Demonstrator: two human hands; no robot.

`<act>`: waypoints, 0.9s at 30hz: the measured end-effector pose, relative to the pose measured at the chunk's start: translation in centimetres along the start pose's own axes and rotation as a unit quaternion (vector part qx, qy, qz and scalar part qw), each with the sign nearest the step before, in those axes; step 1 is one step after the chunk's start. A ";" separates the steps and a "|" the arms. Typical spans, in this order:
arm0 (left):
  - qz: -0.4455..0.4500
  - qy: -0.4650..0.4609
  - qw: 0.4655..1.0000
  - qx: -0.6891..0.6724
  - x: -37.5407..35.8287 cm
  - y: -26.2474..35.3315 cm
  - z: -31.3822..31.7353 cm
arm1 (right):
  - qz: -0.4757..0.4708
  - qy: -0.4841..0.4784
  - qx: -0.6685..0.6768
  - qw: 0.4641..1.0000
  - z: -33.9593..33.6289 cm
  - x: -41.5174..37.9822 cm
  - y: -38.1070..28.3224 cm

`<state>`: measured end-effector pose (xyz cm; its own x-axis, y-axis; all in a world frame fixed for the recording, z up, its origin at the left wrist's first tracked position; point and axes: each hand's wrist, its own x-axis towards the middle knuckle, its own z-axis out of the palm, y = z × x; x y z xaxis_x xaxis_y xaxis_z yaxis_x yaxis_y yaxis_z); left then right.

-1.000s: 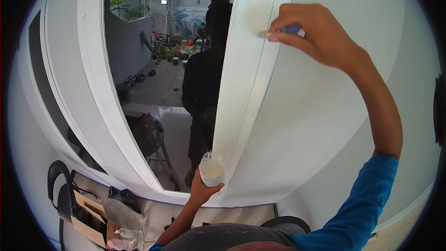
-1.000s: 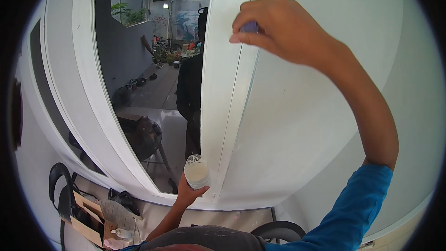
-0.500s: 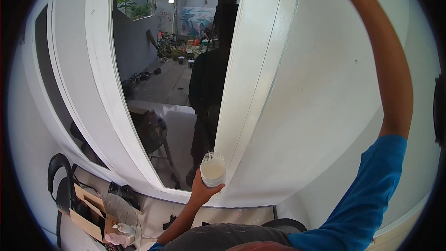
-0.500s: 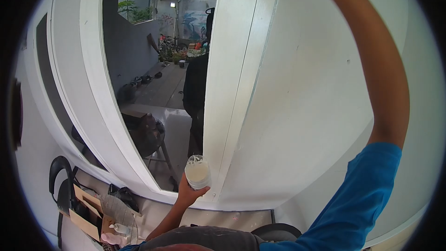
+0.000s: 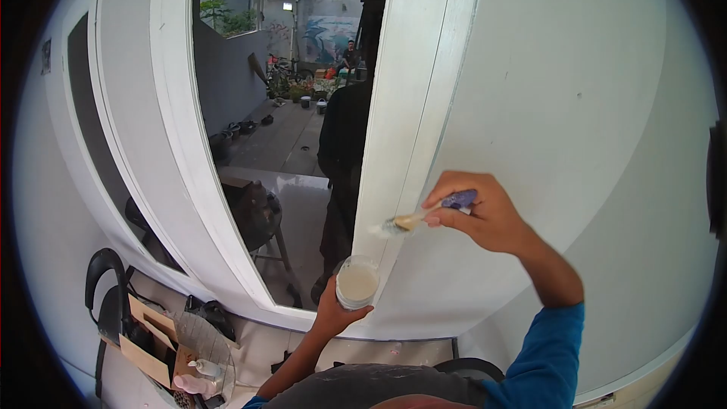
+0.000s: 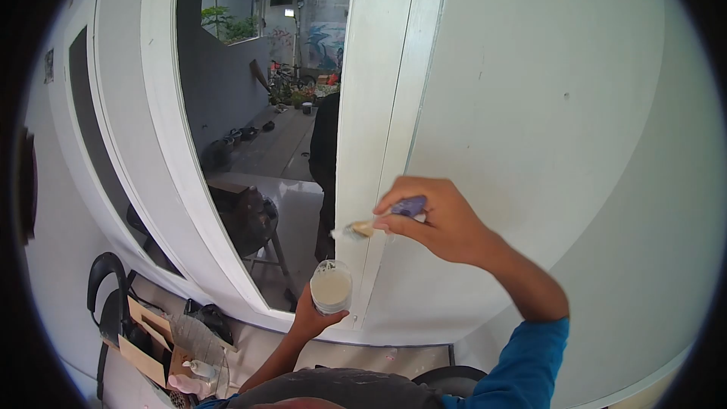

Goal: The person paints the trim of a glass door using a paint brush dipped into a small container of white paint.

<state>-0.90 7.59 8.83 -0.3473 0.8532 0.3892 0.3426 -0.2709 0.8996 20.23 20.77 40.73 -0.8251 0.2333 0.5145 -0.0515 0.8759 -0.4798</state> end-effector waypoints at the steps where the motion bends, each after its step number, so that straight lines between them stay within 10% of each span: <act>1: -0.004 -0.008 1.000 -0.001 -0.2 0.1 0.1 | -0.001 0.000 0.003 1.000 0.8 -1.3 1.2; 6: 0.003 -0.025 1.000 0.019 -0.6 0.8 1.2 | 0.206 0.069 0.338 0.916 4.8 -7.1 7.4; 27: 0.025 -0.050 0.997 0.058 -1.3 -1.8 4.2 | 0.205 -0.002 0.177 0.963 7.3 -10.5 7.3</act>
<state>2.59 8.81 5.89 -0.2411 0.8814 0.4062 0.4575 -0.2660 0.8485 24.42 21.65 26.64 -0.8192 0.5265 0.2272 0.0918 0.5114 -0.8544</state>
